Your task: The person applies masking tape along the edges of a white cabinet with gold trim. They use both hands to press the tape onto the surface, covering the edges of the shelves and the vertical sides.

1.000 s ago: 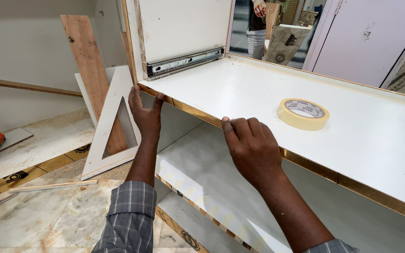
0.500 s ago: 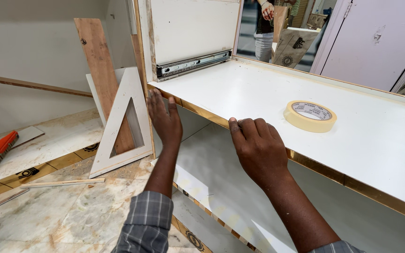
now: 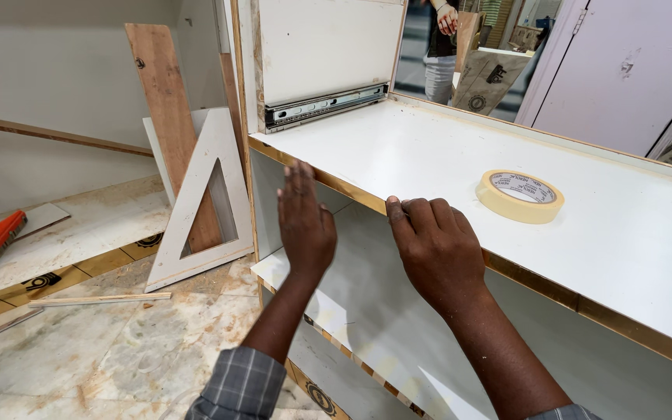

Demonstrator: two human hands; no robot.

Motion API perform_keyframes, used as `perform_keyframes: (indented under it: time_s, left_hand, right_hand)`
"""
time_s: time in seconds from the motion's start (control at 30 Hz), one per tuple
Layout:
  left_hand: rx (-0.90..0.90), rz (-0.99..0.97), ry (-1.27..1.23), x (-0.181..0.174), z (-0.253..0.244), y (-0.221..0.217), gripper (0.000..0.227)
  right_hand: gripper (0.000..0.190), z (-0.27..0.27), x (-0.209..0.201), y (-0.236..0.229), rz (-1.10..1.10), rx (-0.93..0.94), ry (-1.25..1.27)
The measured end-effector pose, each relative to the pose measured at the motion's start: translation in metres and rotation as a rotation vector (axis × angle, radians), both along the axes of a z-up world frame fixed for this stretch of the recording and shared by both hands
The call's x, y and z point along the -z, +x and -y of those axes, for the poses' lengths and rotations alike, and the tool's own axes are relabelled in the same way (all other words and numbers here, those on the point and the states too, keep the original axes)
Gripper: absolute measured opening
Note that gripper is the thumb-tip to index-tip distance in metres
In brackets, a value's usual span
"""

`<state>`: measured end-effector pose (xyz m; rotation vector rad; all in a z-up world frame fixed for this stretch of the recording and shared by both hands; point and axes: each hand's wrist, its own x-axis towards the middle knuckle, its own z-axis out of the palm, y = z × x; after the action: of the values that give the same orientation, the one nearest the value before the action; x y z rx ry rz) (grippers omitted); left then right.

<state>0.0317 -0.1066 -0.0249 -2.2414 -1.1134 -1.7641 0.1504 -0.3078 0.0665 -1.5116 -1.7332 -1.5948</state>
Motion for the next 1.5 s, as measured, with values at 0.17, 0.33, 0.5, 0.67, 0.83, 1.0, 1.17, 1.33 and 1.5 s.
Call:
perform_keyframes:
  time_s: [0.17,0.33,0.5,0.67,0.83,1.0,1.17,1.33,1.5]
  left_hand:
    - [-0.072,0.029,-0.092,-0.018,-0.056,-0.013,0.087]
    - [-0.041,0.015,-0.200,-0.037,-0.099,-0.038,0.087]
    - [0.035,0.029,-0.289,-0.047,-0.111,-0.046,0.090]
    - [0.057,0.040,-0.311,-0.044,-0.099,-0.041,0.098]
    - [0.042,0.046,-0.295,-0.039,-0.083,-0.031,0.098]
    - [0.053,0.066,-0.232,-0.029,-0.040,-0.006,0.095]
    - [0.062,-0.036,-0.048,-0.008,0.037,0.027,0.095]
    - [0.190,-0.158,0.142,0.015,0.102,0.041,0.085]
    - [0.125,-0.196,0.138,0.016,0.085,0.033,0.083]
  right_hand:
    - [0.030,0.001,-0.001,-0.001,0.004,0.003,-0.005]
    - [0.029,0.001,-0.001,-0.001,-0.013,0.000,-0.009]
    - [0.030,0.000,0.001,0.001,-0.004,0.002,0.000]
    - [0.029,-0.001,0.002,0.001,-0.007,0.013,-0.004]
    - [0.028,-0.003,0.003,0.002,-0.013,0.009,-0.003]
    - [0.027,-0.001,0.002,0.001,-0.011,0.023,0.001]
    - [0.028,0.000,0.001,0.000,-0.001,0.022,0.015]
    - [0.027,0.000,-0.001,-0.002,-0.012,0.015,0.018]
    - [0.029,0.000,-0.001,-0.003,-0.015,0.011,0.015]
